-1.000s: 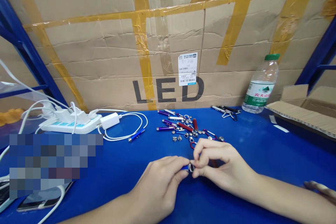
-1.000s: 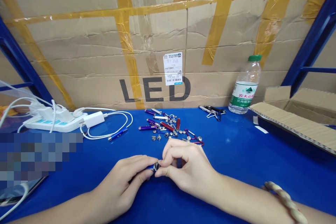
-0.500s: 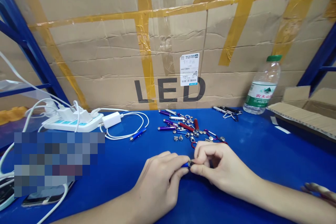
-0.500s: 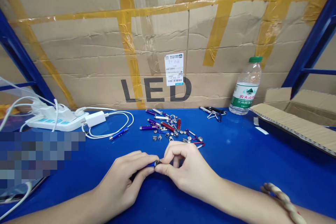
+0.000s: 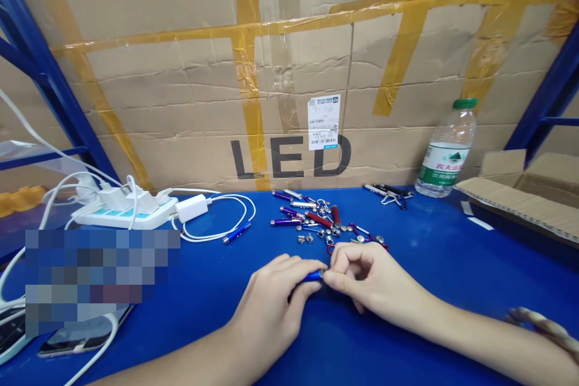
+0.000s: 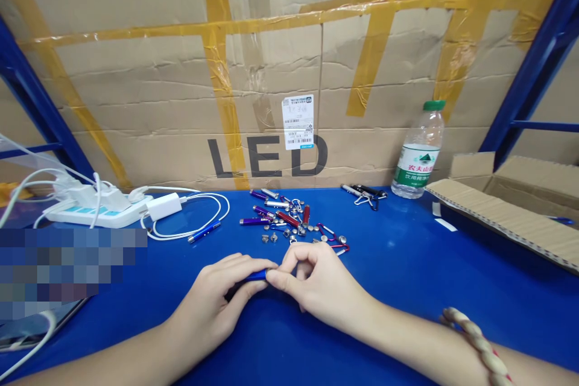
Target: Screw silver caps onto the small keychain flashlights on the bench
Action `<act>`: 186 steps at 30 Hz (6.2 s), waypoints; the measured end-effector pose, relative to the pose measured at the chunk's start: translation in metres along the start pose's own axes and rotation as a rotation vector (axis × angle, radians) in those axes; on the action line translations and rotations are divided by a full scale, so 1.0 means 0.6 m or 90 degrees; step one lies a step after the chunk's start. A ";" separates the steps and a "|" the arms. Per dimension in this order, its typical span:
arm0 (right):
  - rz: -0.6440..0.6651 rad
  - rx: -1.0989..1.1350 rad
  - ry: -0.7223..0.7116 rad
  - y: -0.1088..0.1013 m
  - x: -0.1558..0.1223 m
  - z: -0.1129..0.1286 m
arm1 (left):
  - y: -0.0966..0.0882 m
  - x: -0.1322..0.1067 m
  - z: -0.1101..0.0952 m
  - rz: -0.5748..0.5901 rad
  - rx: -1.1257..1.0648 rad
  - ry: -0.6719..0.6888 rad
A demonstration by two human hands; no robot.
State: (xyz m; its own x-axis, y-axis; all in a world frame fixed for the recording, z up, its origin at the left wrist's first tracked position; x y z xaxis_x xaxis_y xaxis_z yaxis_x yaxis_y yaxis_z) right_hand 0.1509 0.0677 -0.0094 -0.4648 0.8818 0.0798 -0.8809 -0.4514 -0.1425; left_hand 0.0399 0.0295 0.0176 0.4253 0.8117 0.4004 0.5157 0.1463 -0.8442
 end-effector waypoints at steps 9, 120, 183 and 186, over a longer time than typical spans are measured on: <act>-0.017 -0.008 0.007 -0.002 0.002 0.003 | -0.001 0.003 0.007 -0.004 -0.067 -0.050; 0.040 -0.020 -0.196 -0.004 0.016 0.046 | -0.010 0.007 0.018 -0.006 -0.050 -0.054; -0.018 -0.030 -0.149 0.001 -0.007 0.046 | -0.002 -0.006 -0.005 -0.032 -0.030 0.074; 0.003 0.049 -0.066 0.004 -0.003 0.032 | -0.006 -0.004 -0.004 -0.038 -0.053 0.055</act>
State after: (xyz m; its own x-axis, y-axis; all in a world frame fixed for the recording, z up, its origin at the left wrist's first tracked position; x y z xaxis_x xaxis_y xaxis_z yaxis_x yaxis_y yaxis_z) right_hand 0.1481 0.0623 0.0093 -0.4720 0.8626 0.1820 -0.8812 -0.4680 -0.0671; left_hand 0.0387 0.0258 0.0203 0.4519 0.7510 0.4814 0.6010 0.1425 -0.7864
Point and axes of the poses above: each hand's wrist, its own x-axis towards the middle knuckle, its own y-axis out of the palm, z = x × y, the point moved 7 cm from there along x, towards the middle knuckle, and after that the axes turned 12 degrees about x, right-handed, at the moved point
